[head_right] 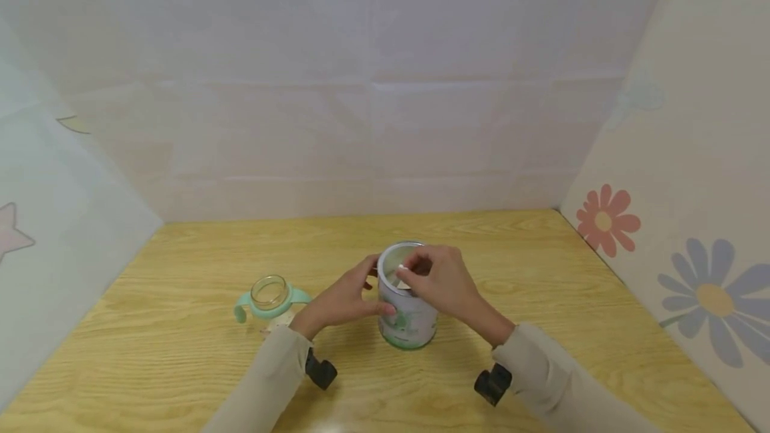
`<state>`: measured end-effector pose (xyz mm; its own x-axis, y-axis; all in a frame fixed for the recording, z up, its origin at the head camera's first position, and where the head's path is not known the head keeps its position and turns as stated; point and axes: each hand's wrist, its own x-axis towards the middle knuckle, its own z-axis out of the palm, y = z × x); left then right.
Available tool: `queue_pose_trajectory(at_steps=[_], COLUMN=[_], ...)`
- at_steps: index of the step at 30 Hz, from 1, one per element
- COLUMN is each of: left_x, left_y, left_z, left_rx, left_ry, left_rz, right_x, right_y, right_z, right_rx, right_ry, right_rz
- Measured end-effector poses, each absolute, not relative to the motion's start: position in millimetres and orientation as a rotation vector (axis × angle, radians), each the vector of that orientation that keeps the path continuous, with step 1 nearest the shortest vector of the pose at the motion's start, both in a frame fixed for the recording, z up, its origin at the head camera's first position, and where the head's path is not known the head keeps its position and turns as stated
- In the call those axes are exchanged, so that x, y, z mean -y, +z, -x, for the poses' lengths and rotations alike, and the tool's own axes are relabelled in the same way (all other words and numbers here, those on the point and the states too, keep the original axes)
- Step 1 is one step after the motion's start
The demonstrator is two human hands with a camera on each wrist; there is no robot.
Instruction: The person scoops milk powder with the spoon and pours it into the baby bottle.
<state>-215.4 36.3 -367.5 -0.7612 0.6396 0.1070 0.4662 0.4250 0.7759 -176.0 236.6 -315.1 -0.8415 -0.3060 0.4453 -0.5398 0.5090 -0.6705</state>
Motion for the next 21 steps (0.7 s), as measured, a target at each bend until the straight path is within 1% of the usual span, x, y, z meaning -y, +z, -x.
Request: queue_pose_trajectory(at_steps=[9,21], left_x=[-36.5,-36.1], left_y=[-367.0,-368.2], left_z=[214.4,215.0], left_rx=[-2.472,-2.464], left_ry=[1.245,1.257], left_rz=[-0.966,-0.952], right_x=[-240.0,-245.2], right_y=[-309.6,-297.6], right_z=[177.0,173.7], right_rx=[2.551,2.48], right_ry=[1.359,1.506], right_rz=[-0.589,-0.451])
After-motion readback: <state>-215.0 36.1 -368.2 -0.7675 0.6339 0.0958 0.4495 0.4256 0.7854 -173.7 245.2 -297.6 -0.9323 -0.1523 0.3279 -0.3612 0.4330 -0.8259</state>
